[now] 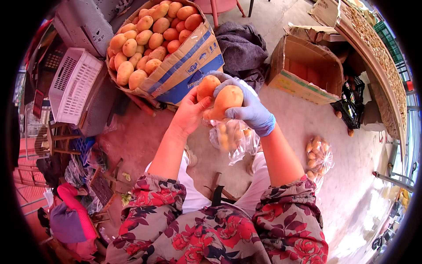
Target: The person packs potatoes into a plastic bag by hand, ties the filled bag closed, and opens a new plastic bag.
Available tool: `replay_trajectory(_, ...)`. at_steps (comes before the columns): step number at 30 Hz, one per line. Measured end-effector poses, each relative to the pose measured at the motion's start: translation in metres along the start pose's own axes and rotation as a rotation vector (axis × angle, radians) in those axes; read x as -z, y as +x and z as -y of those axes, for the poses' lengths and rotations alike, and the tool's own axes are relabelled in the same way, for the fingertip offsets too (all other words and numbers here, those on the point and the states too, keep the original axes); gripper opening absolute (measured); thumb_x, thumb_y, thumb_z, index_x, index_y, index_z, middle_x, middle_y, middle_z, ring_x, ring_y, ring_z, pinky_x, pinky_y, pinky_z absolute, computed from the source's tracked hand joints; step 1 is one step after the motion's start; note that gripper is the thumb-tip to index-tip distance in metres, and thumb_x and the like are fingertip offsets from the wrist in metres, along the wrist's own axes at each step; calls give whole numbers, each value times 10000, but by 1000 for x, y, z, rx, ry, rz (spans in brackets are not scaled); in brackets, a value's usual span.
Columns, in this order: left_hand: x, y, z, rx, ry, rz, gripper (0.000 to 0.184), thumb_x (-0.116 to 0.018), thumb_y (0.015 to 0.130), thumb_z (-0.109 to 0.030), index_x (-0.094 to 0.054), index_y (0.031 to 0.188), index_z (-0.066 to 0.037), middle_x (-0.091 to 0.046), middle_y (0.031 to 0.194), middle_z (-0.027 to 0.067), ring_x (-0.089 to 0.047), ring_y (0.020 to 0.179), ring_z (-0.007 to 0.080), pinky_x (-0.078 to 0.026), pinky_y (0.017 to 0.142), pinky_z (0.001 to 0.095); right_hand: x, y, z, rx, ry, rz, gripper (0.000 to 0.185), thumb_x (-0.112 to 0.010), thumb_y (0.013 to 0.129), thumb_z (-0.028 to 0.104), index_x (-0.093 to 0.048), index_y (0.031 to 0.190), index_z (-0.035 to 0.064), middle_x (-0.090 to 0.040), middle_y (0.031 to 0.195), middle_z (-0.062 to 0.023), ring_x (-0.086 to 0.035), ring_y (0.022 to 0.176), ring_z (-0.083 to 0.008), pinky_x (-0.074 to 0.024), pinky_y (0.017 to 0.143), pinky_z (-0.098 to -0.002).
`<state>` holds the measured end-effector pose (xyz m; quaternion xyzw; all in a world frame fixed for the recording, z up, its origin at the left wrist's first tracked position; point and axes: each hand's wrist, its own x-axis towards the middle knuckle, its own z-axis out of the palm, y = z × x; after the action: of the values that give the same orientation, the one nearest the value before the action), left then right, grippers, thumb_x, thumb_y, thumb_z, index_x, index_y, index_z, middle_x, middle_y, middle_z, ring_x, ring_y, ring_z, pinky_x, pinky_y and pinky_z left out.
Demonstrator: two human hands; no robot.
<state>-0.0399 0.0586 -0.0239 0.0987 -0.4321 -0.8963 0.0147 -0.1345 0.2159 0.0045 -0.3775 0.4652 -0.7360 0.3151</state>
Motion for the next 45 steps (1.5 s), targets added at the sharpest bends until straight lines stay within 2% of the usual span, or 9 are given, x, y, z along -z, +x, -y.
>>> replay_trajectory(4,-3,-4,-14,-200,218,-48,512,-683,771,35,-465,1223,-60,-549,1170,35,-522,1086,138,-430,936,280,3,-5,9,-183,238,-170,518,-728,671,157,-509,1129,54,-565,1115,-90,-575,1005,-193,-461,918,-334)
replay_trajectory(12,4,1,-12,-309,381,-58,523,-731,723,30,-490,1179,-59,-562,1127,37,-540,1033,128,-456,892,270,-6,-2,-3,-429,335,-386,231,-563,852,199,-543,1023,46,-598,847,-98,-621,680,-231,-541,569,-382)
replay_trajectory(15,6,2,-7,-289,456,-98,515,-752,721,-9,-508,1173,-47,-573,1119,45,-549,1013,129,-464,873,269,0,1,-11,-577,517,-456,242,-584,848,214,-538,1010,40,-595,830,-92,-616,671,-228,-542,585,-371)
replay_trajectory(21,4,3,-5,-398,746,-142,437,-710,809,-181,-552,1180,-12,-618,1093,110,-582,1004,175,-454,886,303,10,-7,-31,-315,-153,-104,506,-556,853,422,-532,1120,-7,-617,845,-137,-623,682,-249,-541,597,-385)
replay_trajectory(24,10,5,-6,-536,919,-52,416,-657,854,-255,-560,1179,-13,-626,1087,152,-599,1013,229,-449,889,323,11,-5,-12,-680,403,-212,440,-638,817,366,-562,1001,-26,-612,744,-128,-609,554,-223,-523,502,-312)
replay_trajectory(27,6,0,-9,-529,1030,7,396,-598,892,-296,-554,1183,-31,-621,1095,162,-602,1008,263,-452,875,326,15,-9,-11,-609,183,-59,473,-636,826,413,-560,1037,-4,-613,752,-117,-604,572,-183,-517,485,-300)
replay_trajectory(33,-1,-10,-5,-316,1021,191,413,-524,932,-342,-518,1229,-55,-577,1178,104,-535,1092,203,-392,945,298,22,-35,-16,-857,135,-70,546,-619,814,475,-558,1059,-9,-618,830,-129,-613,576,-209,-547,511,-350)
replay_trajectory(39,1,-4,23,-425,1066,124,477,-549,910,-374,-459,1266,-69,-576,1104,134,-554,1011,221,-422,897,317,7,-52,-14,-693,12,-238,514,-666,819,402,-556,1175,49,-615,874,-92,-605,658,-170,-517,558,-298)
replay_trajectory(45,-7,7,71,-242,405,46,699,-492,906,-507,-280,1368,-27,-472,1196,104,-494,1072,188,-393,942,333,25,-83,-18,-633,207,-449,472,-651,823,398,-550,1081,15,-613,801,-117,-607,601,-221,-518,518,-352)
